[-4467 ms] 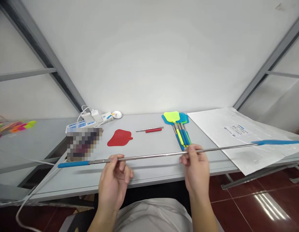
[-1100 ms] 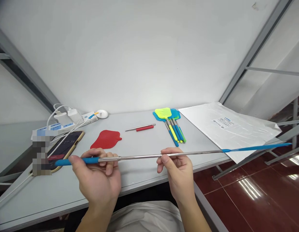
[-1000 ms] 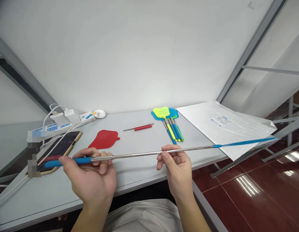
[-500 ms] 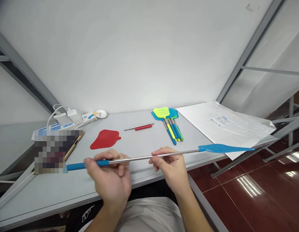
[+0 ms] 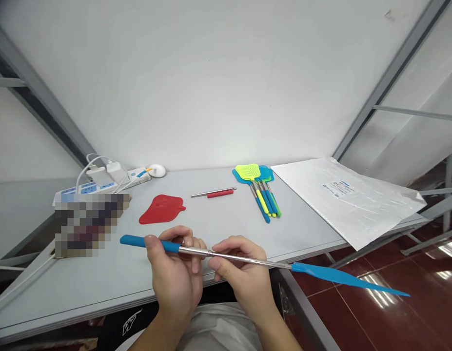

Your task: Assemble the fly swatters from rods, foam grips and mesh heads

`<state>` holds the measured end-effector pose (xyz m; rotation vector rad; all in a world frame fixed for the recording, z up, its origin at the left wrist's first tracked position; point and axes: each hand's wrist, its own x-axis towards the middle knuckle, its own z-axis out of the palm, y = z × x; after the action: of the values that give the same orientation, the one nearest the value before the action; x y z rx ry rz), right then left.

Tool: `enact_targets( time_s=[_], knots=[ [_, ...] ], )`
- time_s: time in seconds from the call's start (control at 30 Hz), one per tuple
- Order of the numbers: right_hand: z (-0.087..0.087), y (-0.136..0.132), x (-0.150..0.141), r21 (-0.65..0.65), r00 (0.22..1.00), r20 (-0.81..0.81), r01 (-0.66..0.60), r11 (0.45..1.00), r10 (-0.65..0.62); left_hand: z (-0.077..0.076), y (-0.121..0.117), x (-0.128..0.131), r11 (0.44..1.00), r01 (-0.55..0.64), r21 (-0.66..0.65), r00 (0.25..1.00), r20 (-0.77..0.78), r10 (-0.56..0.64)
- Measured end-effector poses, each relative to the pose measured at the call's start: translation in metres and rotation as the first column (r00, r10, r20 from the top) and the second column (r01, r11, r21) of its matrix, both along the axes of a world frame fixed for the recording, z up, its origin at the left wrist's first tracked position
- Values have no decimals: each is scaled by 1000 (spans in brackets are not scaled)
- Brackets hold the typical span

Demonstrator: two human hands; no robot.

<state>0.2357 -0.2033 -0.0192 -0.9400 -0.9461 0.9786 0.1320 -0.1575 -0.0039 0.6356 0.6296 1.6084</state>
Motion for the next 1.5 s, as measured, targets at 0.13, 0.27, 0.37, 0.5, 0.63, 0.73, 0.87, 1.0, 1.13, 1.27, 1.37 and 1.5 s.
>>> enact_targets(
  time_s=[0.13, 0.27, 0.37, 0.5, 0.63, 0.73, 0.87, 1.0, 1.13, 1.27, 1.37, 1.5],
  knots=[
    [-2, 0, 11, 64, 997, -61, 47, 997, -43, 6, 8, -8, 998, -68, 18, 997, 26, 67],
    [2, 4, 20, 74, 978, -201, 66, 995, -50, 14, 29, -29, 986, -166, -3, 985, 41, 166],
    [6, 8, 22, 49, 928, -372, 57, 997, -35, 18, 42, -43, 977, -207, -43, 975, 70, 209],
    [6, 10, 28, 79, 902, -423, 133, 988, -87, 20, 48, -48, 976, -209, -61, 973, 90, 214],
    [3, 9, 35, 147, 936, -275, 266, 953, -219, 21, 52, -54, 979, -180, -92, 970, 149, 193],
    [5, 8, 35, 147, 911, -232, 378, 914, -340, 23, 57, -65, 984, -150, -97, 961, 222, 168],
    [10, 7, 34, 113, 871, -232, 467, 877, -434, 29, 64, -85, 984, -112, -141, 940, 307, 151],
    [10, 6, 40, 121, 869, -256, 463, 878, -423, 33, 69, -104, 979, -160, -127, 919, 344, 195],
    [10, 6, 45, 133, 872, -287, 447, 885, -397, 37, 71, -114, 973, -220, -66, 958, 171, 228],
    [11, 7, 30, 86, 878, -307, 411, 908, -368, 38, 62, -98, 968, -234, 95, 961, -127, 245],
    [11, 4, 11, 25, 902, -283, 347, 937, -327, 29, 47, -72, 975, -126, 183, 943, -282, 175],
    [18, -1, 9, 32, 887, -316, 364, 931, -336, 13, 31, -45, 982, 41, 185, 913, -405, 38]
  ],
)
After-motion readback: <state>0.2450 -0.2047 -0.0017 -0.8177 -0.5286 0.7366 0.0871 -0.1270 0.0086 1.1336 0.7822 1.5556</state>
